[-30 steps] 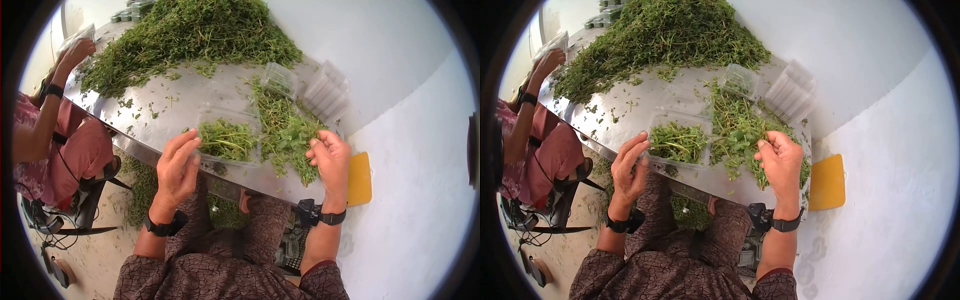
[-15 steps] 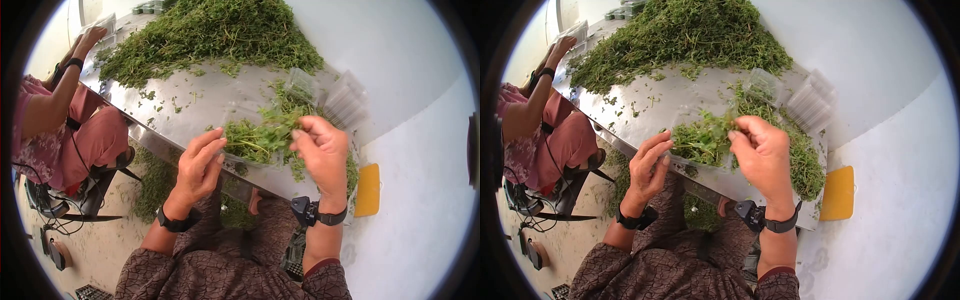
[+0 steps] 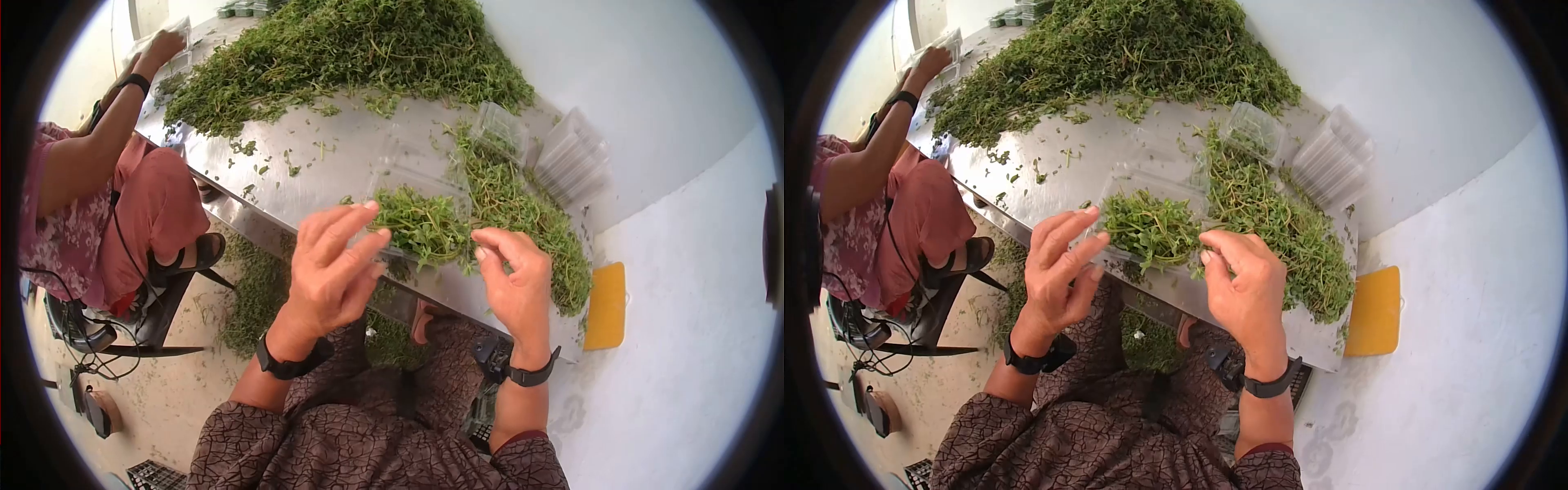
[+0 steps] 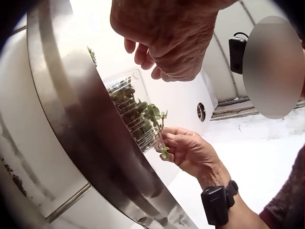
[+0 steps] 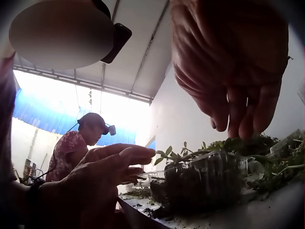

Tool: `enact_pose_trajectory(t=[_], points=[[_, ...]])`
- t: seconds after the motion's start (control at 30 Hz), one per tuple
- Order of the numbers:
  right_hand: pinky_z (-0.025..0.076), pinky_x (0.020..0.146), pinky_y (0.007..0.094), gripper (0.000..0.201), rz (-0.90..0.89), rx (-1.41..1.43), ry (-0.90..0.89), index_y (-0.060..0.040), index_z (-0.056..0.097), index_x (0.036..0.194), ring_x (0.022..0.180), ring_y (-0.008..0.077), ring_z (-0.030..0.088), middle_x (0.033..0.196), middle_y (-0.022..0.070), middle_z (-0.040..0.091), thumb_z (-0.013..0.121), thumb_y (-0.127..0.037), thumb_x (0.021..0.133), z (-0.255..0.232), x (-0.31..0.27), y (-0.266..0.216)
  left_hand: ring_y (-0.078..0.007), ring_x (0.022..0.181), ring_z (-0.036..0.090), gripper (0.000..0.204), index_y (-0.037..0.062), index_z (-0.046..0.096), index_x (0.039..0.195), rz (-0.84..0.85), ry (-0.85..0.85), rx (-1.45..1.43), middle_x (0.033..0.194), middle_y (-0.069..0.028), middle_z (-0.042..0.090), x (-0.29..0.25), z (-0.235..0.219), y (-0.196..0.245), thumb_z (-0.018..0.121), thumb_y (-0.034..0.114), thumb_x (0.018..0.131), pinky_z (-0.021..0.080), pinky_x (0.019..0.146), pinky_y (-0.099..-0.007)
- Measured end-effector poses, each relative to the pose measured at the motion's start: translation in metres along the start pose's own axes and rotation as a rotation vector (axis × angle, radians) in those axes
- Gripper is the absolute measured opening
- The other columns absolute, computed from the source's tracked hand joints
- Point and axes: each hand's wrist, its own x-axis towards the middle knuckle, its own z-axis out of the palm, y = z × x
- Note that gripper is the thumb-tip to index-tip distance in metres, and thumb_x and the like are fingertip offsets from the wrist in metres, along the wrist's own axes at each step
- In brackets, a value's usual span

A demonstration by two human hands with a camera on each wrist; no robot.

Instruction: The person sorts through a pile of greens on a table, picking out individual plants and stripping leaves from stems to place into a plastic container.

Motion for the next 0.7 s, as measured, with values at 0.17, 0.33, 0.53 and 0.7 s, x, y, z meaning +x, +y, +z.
enact_pose_trajectory(t=[0.17,0.33,0.53,0.7], points=[[0.054,0.074,0.0364,0.035,-0.12,-0.038,0.075,-0.0047,0.07,0.108,0.088,0.0303,0.067,0.098,0.0138,0.071,0.068,0.007,0.076,0.006,-0.012,-0.009,-0.0314,0.119,0.056,0.051,0.0088,0.064,0.118,0.151,-0.168,0.01,0.13,-0.0124,0.06,0.008,0.005,0.01,0.078,0.011,0.069,0.042,0.101,-0.0489],[0.046,0.095,0.0456,0.041,-0.256,-0.157,0.007,-0.0018,0.065,0.115,0.107,0.0328,0.062,0.1,0.0135,0.071,0.071,0.002,0.074,0.011,-0.019,-0.012,-0.0335,0.123,0.054,0.048,0.0101,0.064,0.122,0.132,-0.278,-0.005,0.135,-0.0118,0.058,0.014,0.011,0.015,0.073,0.015,0.076,0.039,0.105,-0.0513],[0.038,0.105,0.0519,0.029,-0.33,-0.272,-0.036,0.0002,0.064,0.108,0.108,0.0315,0.059,0.09,0.0118,0.069,0.071,-0.01,0.081,0.016,-0.01,-0.008,-0.0345,0.124,0.052,0.047,0.0049,0.062,0.124,0.121,-0.374,0.001,0.131,-0.0144,0.057,0.025,0.015,0.017,0.071,0.019,0.08,0.038,0.107,-0.052],[0.034,0.108,0.0542,0.021,-0.348,-0.29,-0.083,-0.0007,0.064,0.098,0.102,0.0309,0.059,0.081,0.0115,0.067,0.068,-0.018,0.086,0.025,0.0,0.001,-0.0351,0.123,0.053,0.044,0.0049,0.063,0.123,0.1,-0.359,0.008,0.128,-0.0147,0.061,0.025,0.017,0.016,0.069,0.02,0.082,0.039,0.107,-0.0528]])
